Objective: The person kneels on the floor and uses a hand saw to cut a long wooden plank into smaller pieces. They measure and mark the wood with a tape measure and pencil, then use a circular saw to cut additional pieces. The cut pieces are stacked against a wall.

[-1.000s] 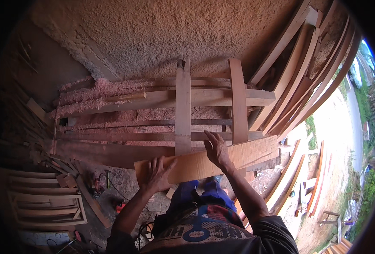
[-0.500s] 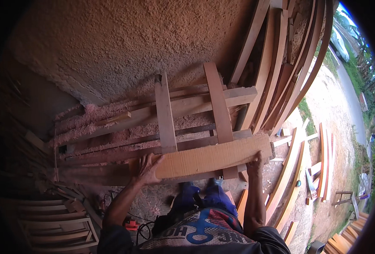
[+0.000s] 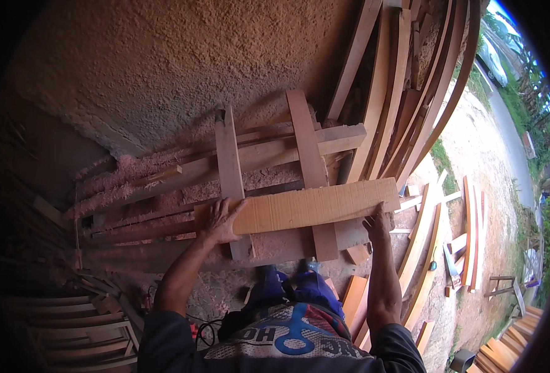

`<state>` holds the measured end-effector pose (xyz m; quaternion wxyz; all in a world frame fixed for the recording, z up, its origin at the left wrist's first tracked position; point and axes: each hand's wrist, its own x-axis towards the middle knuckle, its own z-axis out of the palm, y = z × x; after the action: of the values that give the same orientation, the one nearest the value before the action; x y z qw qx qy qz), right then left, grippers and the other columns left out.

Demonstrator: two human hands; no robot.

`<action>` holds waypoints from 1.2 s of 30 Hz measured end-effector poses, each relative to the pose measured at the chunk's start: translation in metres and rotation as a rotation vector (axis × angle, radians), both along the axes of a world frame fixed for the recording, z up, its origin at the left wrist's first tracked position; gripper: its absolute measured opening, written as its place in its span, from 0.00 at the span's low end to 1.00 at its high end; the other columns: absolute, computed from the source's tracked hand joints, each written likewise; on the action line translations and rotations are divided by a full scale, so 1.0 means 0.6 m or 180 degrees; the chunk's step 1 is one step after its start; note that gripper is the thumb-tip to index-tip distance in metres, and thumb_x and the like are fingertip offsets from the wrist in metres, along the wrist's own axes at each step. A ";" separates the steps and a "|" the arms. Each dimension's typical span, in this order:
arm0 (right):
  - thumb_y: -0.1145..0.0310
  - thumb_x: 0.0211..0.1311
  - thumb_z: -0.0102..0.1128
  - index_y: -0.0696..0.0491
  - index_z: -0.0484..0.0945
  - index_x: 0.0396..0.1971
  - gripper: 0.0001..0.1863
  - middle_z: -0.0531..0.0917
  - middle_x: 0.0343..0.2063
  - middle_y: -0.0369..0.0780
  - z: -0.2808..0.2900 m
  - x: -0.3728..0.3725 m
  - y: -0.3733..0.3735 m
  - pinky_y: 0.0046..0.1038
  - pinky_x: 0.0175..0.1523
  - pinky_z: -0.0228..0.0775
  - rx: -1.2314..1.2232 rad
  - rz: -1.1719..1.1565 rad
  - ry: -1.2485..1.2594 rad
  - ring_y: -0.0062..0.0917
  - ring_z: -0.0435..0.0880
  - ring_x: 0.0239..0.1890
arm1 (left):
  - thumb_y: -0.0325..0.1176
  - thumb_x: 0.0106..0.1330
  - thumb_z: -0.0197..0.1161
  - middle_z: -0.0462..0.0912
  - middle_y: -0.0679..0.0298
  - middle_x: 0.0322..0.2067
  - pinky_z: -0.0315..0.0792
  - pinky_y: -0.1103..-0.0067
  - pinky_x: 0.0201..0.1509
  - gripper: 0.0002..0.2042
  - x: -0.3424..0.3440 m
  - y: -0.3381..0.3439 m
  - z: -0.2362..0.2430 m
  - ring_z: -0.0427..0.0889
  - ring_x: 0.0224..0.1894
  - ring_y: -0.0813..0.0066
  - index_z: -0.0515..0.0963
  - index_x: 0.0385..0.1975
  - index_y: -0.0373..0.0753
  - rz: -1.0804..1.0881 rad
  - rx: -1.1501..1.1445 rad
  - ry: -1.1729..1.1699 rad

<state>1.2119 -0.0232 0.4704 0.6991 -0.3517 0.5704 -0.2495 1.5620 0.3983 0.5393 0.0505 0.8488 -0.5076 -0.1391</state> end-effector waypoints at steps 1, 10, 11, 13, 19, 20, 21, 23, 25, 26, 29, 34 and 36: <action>0.33 0.72 0.58 0.49 0.61 0.75 0.44 0.79 0.59 0.47 -0.001 -0.003 -0.002 0.47 0.60 0.75 -0.0131 0.0029 -0.0032 0.43 0.83 0.56 | 0.46 0.37 0.85 0.57 0.43 0.70 0.57 0.46 0.75 0.66 -0.005 -0.002 0.002 0.58 0.71 0.34 0.49 0.82 0.64 0.0002 -0.0016 0.0014; 0.32 0.72 0.56 0.54 0.63 0.73 0.45 0.75 0.64 0.47 0.030 0.012 -0.011 0.43 0.52 0.83 -0.0257 0.0203 0.0058 0.42 0.85 0.55 | 0.46 0.37 0.86 0.56 0.41 0.71 0.54 0.46 0.79 0.66 -0.023 0.013 0.003 0.56 0.73 0.34 0.51 0.82 0.63 0.0066 -0.0013 0.0128; 0.31 0.72 0.56 0.54 0.62 0.74 0.46 0.75 0.64 0.47 0.038 0.019 -0.014 0.43 0.53 0.83 -0.0232 0.0197 0.0094 0.42 0.85 0.56 | 0.46 0.37 0.86 0.56 0.41 0.71 0.54 0.46 0.79 0.66 -0.023 0.016 0.001 0.56 0.73 0.34 0.51 0.82 0.62 0.0062 0.0007 0.0135; 0.30 0.72 0.55 0.53 0.60 0.75 0.48 0.74 0.66 0.47 0.035 0.014 -0.001 0.45 0.55 0.81 -0.0155 0.0218 0.0147 0.43 0.84 0.58 | 0.47 0.37 0.86 0.55 0.42 0.72 0.53 0.46 0.79 0.66 -0.023 0.019 -0.006 0.56 0.73 0.34 0.51 0.82 0.62 0.0130 -0.0039 0.0128; 0.27 0.70 0.51 0.43 0.53 0.79 0.49 0.70 0.70 0.46 0.039 0.006 0.000 0.52 0.59 0.77 -0.0165 0.0514 0.0263 0.45 0.80 0.63 | 0.49 0.41 0.84 0.51 0.44 0.77 0.50 0.45 0.80 0.64 -0.027 0.026 -0.020 0.51 0.77 0.33 0.51 0.82 0.60 0.0074 -0.0241 -0.0052; 0.26 0.70 0.52 0.43 0.53 0.79 0.49 0.69 0.70 0.46 0.033 -0.003 -0.005 0.51 0.59 0.77 -0.0175 0.0539 0.0252 0.45 0.80 0.63 | 0.48 0.42 0.83 0.51 0.44 0.77 0.50 0.45 0.80 0.62 -0.027 0.025 -0.024 0.50 0.78 0.33 0.51 0.82 0.59 0.0036 -0.0342 -0.0062; 0.26 0.69 0.52 0.43 0.53 0.79 0.50 0.69 0.70 0.46 0.028 -0.009 -0.006 0.51 0.59 0.76 -0.0169 0.0554 0.0243 0.44 0.80 0.63 | 0.49 0.42 0.82 0.50 0.44 0.78 0.50 0.44 0.80 0.62 -0.027 0.025 -0.026 0.50 0.78 0.32 0.51 0.82 0.58 0.0022 -0.0287 -0.0076; 0.27 0.69 0.55 0.45 0.53 0.79 0.51 0.72 0.68 0.49 0.021 -0.029 -0.001 0.48 0.56 0.78 -0.0230 0.0524 0.0173 0.42 0.82 0.59 | 0.50 0.43 0.82 0.47 0.43 0.79 0.49 0.43 0.81 0.63 -0.027 0.018 -0.023 0.48 0.79 0.31 0.50 0.82 0.55 -0.0030 -0.0188 -0.0107; 0.30 0.70 0.58 0.47 0.53 0.80 0.51 0.74 0.65 0.50 0.006 -0.055 0.026 0.44 0.55 0.78 -0.0273 0.0210 -0.0041 0.42 0.83 0.58 | 0.50 0.44 0.82 0.47 0.42 0.79 0.49 0.43 0.80 0.63 -0.034 0.018 -0.023 0.47 0.79 0.31 0.49 0.82 0.54 0.0046 -0.0038 -0.0202; 0.31 0.70 0.59 0.48 0.53 0.80 0.50 0.76 0.64 0.51 -0.001 -0.070 0.042 0.43 0.55 0.79 -0.0298 0.0057 -0.0136 0.41 0.83 0.57 | 0.51 0.44 0.82 0.47 0.41 0.79 0.49 0.42 0.80 0.63 -0.038 0.024 -0.025 0.47 0.79 0.31 0.48 0.83 0.53 0.0087 0.0039 -0.0246; 0.39 0.73 0.62 0.50 0.51 0.80 0.48 0.78 0.60 0.51 -0.086 -0.170 0.126 0.36 0.50 0.81 -0.0436 -0.0426 -0.0187 0.39 0.85 0.54 | 0.52 0.45 0.84 0.45 0.37 0.78 0.48 0.41 0.80 0.64 -0.045 0.037 -0.050 0.46 0.79 0.30 0.47 0.83 0.53 -0.0105 -0.0313 -0.0204; 0.46 0.77 0.59 0.49 0.69 0.56 0.23 0.77 0.44 0.41 -0.188 -0.316 0.375 0.24 0.32 0.75 0.0444 -0.0521 0.0219 0.24 0.82 0.36 | 0.55 0.45 0.84 0.39 0.39 0.80 0.39 0.42 0.82 0.66 -0.049 0.024 -0.035 0.37 0.82 0.33 0.46 0.83 0.53 0.0249 -0.0177 -0.0096; 0.46 0.76 0.59 0.49 0.70 0.56 0.23 0.78 0.45 0.41 -0.181 -0.272 0.435 0.25 0.33 0.76 0.0670 0.0023 0.0553 0.25 0.82 0.37 | 0.56 0.48 0.82 0.40 0.40 0.81 0.41 0.42 0.82 0.62 -0.060 0.011 -0.036 0.39 0.82 0.35 0.49 0.83 0.52 0.0150 -0.0219 -0.0275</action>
<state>1.0484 0.2375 0.3620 0.6810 -0.2987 0.6505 -0.1544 1.5259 0.4048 0.5179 0.0610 0.8635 -0.4936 -0.0836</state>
